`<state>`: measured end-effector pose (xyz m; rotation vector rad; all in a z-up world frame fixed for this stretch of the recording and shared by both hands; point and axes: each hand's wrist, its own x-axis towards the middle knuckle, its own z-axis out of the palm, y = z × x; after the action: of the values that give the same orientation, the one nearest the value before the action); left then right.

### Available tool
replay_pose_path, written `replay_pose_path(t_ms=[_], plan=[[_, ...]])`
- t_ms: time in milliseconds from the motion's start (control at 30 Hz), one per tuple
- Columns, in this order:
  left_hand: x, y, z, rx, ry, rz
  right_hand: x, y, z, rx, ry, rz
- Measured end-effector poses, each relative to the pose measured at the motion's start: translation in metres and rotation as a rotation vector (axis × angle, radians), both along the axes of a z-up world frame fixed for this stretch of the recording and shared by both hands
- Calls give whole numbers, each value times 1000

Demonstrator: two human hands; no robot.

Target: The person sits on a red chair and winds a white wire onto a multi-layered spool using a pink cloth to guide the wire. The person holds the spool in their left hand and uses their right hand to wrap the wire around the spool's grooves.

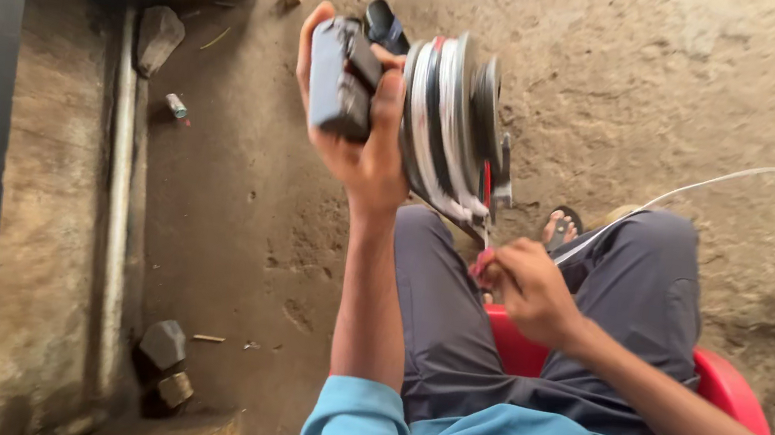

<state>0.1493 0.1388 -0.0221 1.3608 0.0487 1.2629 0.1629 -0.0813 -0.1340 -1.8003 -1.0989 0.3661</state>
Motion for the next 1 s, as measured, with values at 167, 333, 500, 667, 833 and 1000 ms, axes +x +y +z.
replay_pose_path(t_ms=[167, 333, 500, 667, 833, 1000], plan=[[33, -5, -6, -32, 75, -20, 20, -23, 158, -238, 396, 185], [25, -37, -3, -6, 76, -139, 64, -18, 281, -39, 249, 302], [2, -49, 4, -58, 124, -177, 154, 26, 247, -92, -515, 236], [-22, -51, 1, -57, 100, -186, 204, 55, 91, -17, -1112, 108], [-5, -29, -7, 1, 34, -67, 141, 29, -72, -195, -791, 38], [1, -12, -4, 5, 56, -32, 86, -1, -112, -188, -392, 21]])
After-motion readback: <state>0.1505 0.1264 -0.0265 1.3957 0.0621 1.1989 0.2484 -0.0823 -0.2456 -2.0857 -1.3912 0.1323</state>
